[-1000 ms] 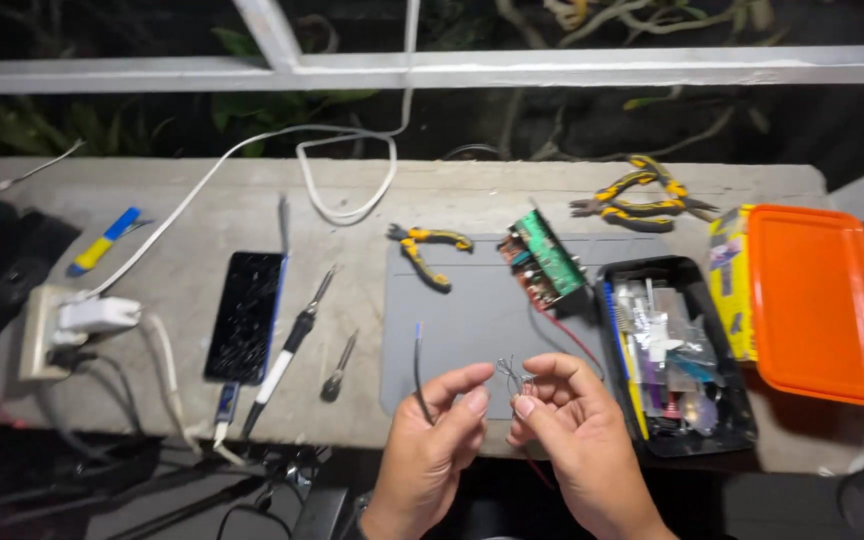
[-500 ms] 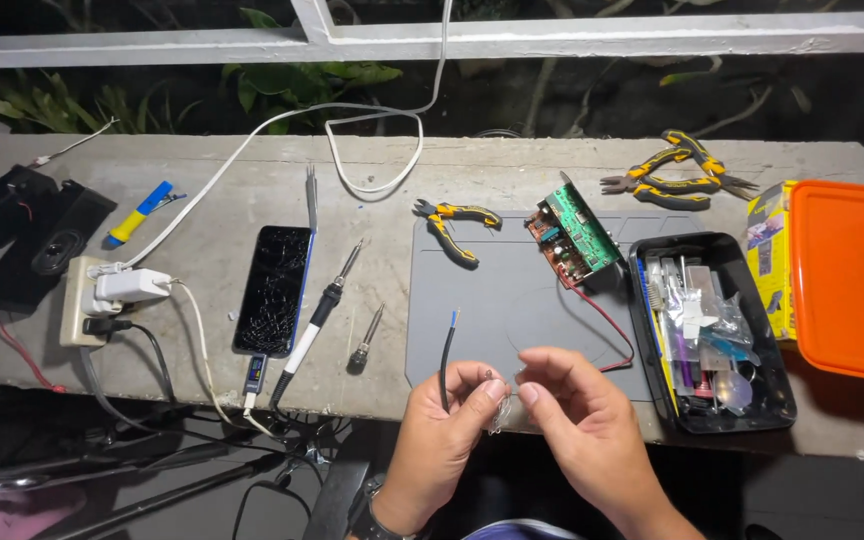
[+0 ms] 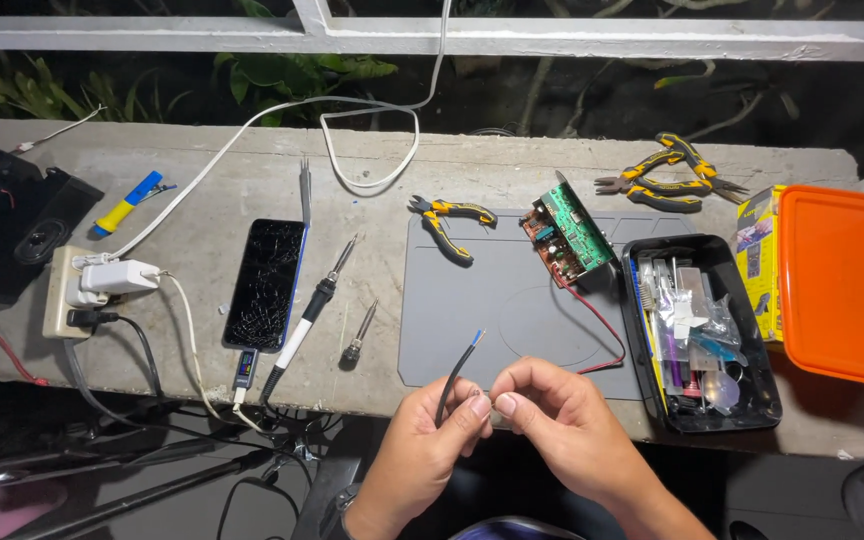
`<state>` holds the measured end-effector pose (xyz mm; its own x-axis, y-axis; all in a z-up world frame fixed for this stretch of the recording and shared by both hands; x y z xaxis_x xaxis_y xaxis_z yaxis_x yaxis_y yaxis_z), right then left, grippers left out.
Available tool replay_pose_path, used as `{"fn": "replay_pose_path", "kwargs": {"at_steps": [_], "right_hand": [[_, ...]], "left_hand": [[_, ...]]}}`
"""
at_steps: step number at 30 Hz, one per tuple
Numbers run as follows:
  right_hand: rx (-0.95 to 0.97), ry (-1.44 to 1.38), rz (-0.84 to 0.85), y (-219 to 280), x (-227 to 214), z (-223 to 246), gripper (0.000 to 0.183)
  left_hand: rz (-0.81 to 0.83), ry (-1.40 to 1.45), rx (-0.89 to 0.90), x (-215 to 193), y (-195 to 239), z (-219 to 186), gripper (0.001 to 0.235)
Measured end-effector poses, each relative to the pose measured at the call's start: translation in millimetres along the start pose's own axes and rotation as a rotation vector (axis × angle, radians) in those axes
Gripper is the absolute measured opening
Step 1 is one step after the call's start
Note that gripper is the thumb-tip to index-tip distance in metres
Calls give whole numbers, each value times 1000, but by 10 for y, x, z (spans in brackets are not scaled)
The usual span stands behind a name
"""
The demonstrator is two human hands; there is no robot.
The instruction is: The person twists the ends of two wires together and then uses a soldering iron to apply solder to the connection. They then pick up a circuit board and insert the soldered wire into a component on the board.
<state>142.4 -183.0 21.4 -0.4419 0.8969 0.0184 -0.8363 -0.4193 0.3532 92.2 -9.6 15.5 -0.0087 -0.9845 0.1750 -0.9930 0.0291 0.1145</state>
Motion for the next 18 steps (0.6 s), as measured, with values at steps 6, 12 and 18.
{"fn": "replay_pose_path", "kwargs": {"at_steps": [6, 12, 18], "right_hand": [[0, -299, -8, -118, 24, -88, 12], [-43, -221, -219, -182, -62, 79, 11], [58, 66, -120, -240, 468, 129, 11]], "left_hand": [[-29, 151, -34, -116, 116, 110, 27], [-347, 223, 15, -577, 340, 246, 23], [-606, 255, 74, -973, 699, 224, 26]]}}
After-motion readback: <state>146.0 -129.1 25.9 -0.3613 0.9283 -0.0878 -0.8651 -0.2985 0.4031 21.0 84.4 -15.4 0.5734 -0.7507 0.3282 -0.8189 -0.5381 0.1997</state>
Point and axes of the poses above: each hand's wrist, its own y-axis away from the middle knuckle, its own x-axis out of the palm, z = x × y, the point moved 6 cm from there along -y, towards the middle knuckle, and after that the axes turned 10 degrees about x, right-handed, at the moved point
